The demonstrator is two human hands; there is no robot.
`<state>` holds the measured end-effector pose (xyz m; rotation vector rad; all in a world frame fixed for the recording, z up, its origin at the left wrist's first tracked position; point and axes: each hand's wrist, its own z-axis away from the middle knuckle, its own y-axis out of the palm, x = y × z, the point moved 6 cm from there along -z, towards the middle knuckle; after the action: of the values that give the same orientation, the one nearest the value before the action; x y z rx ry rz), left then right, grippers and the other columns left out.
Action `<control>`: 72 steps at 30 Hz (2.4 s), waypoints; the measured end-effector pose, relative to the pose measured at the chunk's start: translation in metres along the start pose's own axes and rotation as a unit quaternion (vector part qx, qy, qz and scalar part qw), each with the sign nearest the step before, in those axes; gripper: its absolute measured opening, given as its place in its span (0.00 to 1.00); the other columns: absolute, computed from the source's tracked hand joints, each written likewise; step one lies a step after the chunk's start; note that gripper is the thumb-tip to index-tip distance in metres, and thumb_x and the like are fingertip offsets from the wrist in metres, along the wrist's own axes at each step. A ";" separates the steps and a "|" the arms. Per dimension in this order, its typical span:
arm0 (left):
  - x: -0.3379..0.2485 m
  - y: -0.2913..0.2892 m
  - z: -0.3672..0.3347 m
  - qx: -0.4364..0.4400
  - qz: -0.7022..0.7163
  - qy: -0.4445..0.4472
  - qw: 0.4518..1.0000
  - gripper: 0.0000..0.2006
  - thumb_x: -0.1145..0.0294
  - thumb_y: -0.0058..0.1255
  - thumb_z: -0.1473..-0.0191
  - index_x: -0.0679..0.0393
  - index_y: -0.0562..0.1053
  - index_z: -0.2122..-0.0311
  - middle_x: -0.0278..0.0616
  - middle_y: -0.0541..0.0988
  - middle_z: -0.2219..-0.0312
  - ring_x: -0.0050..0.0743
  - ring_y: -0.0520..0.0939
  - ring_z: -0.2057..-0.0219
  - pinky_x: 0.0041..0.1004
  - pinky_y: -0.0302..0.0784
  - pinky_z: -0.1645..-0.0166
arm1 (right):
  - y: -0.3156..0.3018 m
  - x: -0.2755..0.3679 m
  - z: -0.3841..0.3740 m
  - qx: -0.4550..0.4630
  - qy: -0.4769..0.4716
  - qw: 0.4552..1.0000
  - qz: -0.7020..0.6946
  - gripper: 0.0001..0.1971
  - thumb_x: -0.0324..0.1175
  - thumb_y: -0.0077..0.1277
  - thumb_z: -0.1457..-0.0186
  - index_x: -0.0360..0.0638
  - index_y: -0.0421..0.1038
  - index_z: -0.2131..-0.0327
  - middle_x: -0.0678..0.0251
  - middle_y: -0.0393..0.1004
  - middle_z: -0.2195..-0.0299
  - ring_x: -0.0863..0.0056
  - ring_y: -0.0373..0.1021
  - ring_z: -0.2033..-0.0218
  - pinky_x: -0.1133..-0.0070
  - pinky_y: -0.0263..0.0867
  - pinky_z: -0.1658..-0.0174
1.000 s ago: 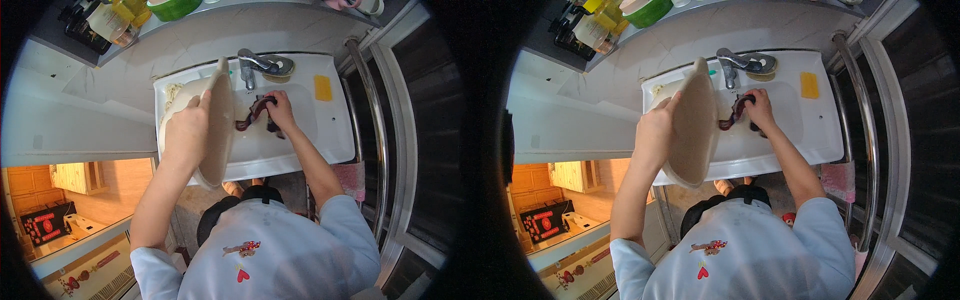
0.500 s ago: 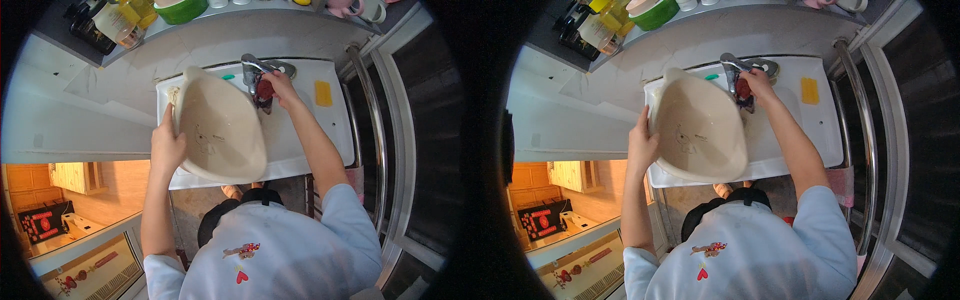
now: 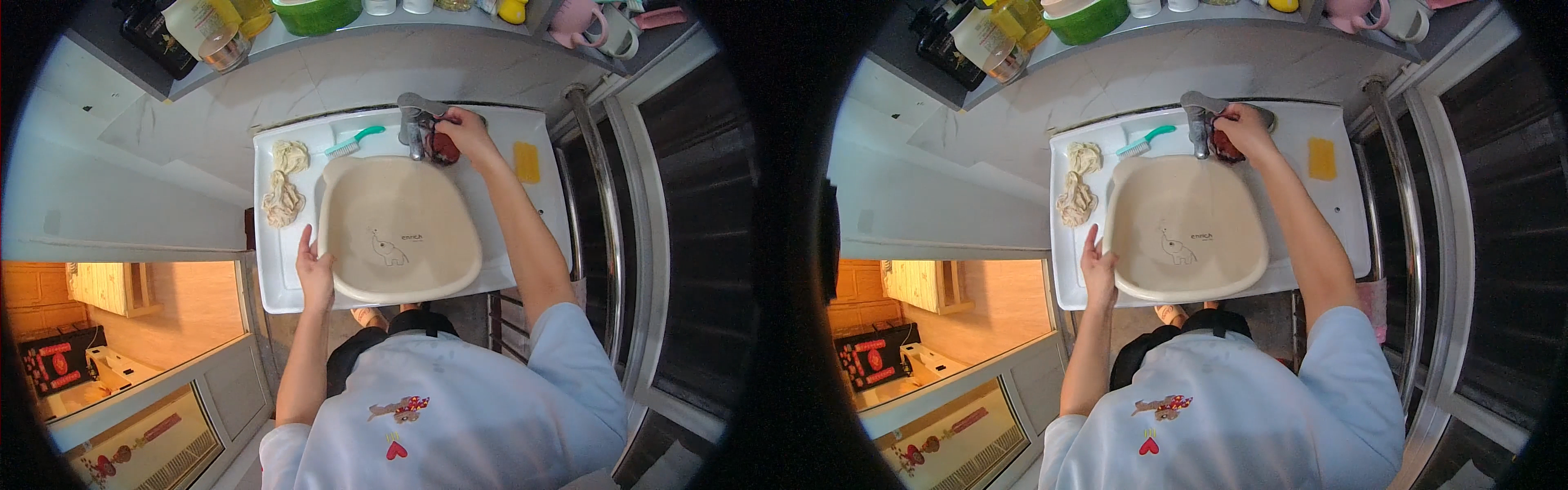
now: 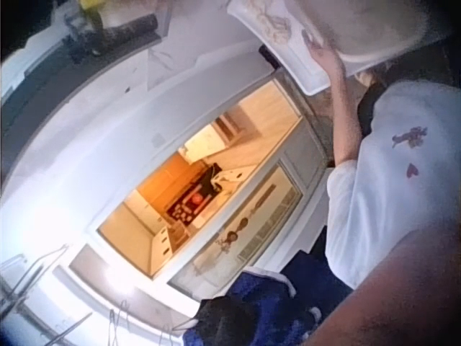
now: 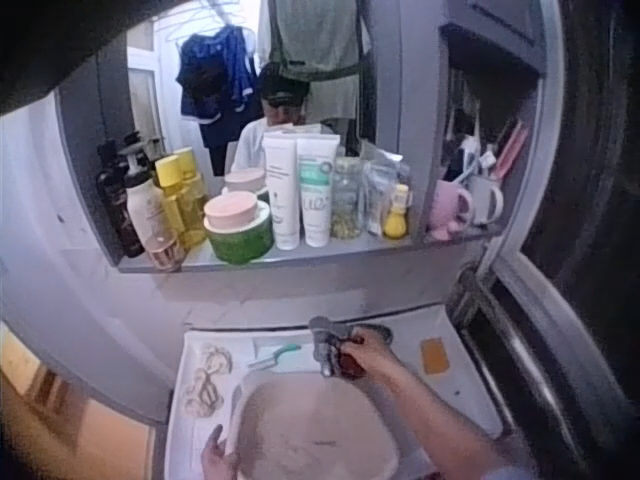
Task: The person washes a garment in a basin at a sink, pours out the dirty water, and rinses the garment under the running faucet. They then turn off the tap and carry the basin with the garment into another room.
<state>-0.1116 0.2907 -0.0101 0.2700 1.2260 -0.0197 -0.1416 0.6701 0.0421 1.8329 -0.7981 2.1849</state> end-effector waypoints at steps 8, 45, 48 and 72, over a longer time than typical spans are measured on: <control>0.016 0.005 0.019 -0.008 0.072 -0.003 0.997 0.40 0.89 0.36 0.58 0.64 0.49 0.35 0.49 0.75 0.51 0.31 0.77 0.54 0.25 0.73 0.51 | -0.031 0.044 0.060 -0.041 -0.046 0.978 0.202 0.13 0.36 0.54 0.48 0.36 0.74 0.64 0.53 0.77 0.74 0.66 0.74 0.73 0.72 0.68 0.65; -0.001 0.140 -0.086 0.326 -0.287 0.029 0.900 0.10 0.70 0.56 0.46 0.60 0.75 0.59 0.41 0.80 0.70 0.33 0.80 0.67 0.32 0.74 0.60 | 0.002 -0.023 0.085 0.013 -0.004 0.993 0.114 0.08 0.31 0.54 0.43 0.35 0.75 0.64 0.71 0.77 0.73 0.85 0.70 0.72 0.84 0.66 0.66; -0.035 0.142 -0.087 0.227 -0.439 0.218 0.842 0.08 0.67 0.54 0.45 0.57 0.77 0.62 0.48 0.81 0.69 0.48 0.81 0.69 0.35 0.76 0.62 | -0.003 -0.026 0.083 0.006 -0.060 0.989 0.136 0.08 0.31 0.55 0.43 0.36 0.75 0.65 0.70 0.78 0.73 0.85 0.70 0.71 0.84 0.66 0.65; -0.022 0.093 -0.051 0.391 -0.572 0.090 0.715 0.15 0.65 0.55 0.49 0.61 0.76 0.58 0.52 0.81 0.66 0.48 0.81 0.65 0.35 0.76 0.58 | 0.038 -0.044 0.126 0.349 -0.034 0.885 0.306 0.12 0.29 0.52 0.45 0.37 0.73 0.58 0.58 0.78 0.64 0.65 0.75 0.60 0.73 0.69 0.55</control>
<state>-0.1515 0.3889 0.0126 0.1937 1.3498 -1.6704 -0.0409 0.5836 0.0010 2.1808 -0.7255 3.1485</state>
